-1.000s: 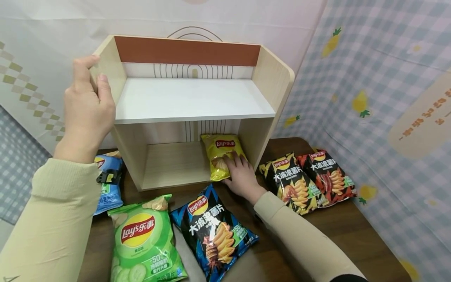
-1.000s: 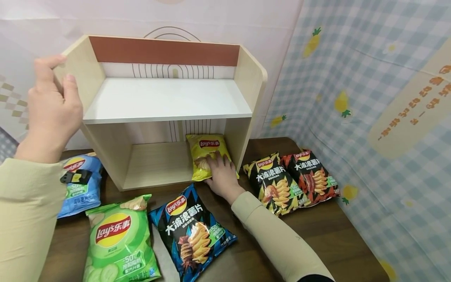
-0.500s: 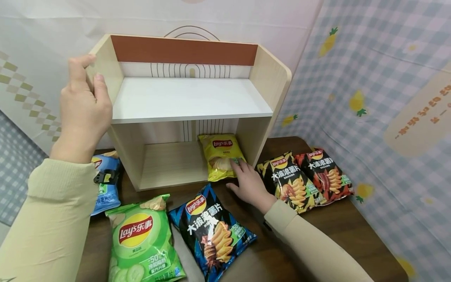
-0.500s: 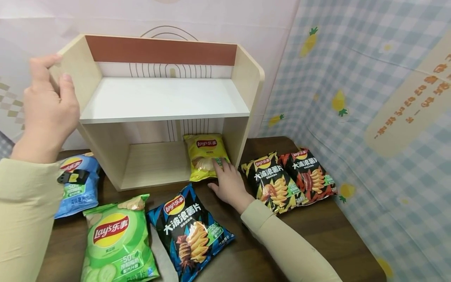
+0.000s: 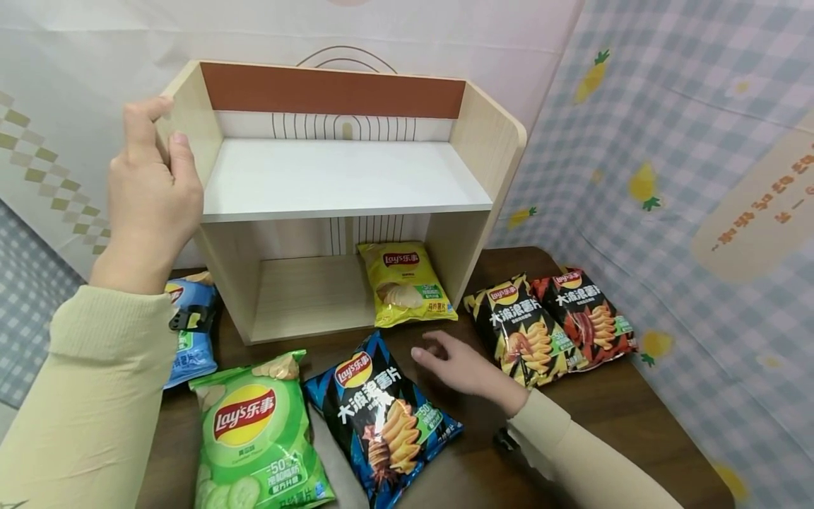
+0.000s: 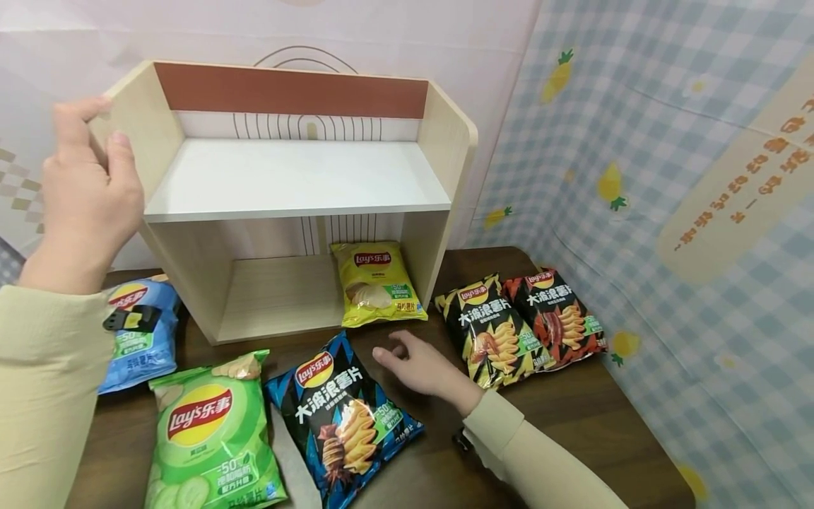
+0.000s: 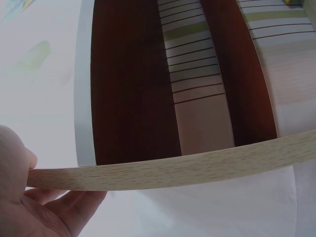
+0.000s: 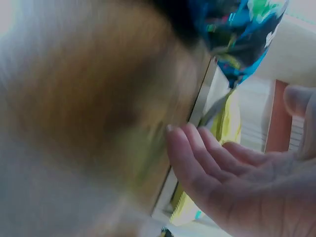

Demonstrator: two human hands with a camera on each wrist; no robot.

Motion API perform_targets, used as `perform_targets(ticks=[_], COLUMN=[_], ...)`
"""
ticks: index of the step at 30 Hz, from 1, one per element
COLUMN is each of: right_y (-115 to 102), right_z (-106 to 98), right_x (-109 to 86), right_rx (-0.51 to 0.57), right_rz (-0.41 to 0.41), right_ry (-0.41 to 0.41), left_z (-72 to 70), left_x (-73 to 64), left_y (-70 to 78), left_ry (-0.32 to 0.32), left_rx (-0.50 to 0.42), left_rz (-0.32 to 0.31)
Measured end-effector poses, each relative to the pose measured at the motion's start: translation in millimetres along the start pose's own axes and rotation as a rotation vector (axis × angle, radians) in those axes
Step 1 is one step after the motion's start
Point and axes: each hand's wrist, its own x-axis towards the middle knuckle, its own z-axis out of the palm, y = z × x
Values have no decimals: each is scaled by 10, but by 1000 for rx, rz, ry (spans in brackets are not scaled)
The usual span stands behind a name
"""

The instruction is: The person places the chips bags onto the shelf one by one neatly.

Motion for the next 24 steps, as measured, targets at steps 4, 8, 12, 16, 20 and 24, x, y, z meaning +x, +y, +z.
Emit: perform_targets(ticks=[4, 8, 12, 16, 20, 24], right_y=[-2, -13, -28, -29, -33, -46], right_z=[56, 119, 174, 229, 266, 279], right_x=[-115, -184, -231, -233, -214, -213], right_rx=[26, 66, 82, 63, 38, 33], right_rz=[-2, -13, -20, -29, -39, -24], right_ry=[-159, -237, -271, -292, -292, -280], left_z=[-7, -11, -15, -22, -23, -17], left_x=[-3, -7, -9, -11, -11, -8], left_y=[8, 16, 21, 24, 27, 28], left_ry=[2, 8, 9, 3, -5, -6], left_rx=[0, 3, 5, 6, 8, 7], left_rz=[2, 5, 7, 2, -4, 0])
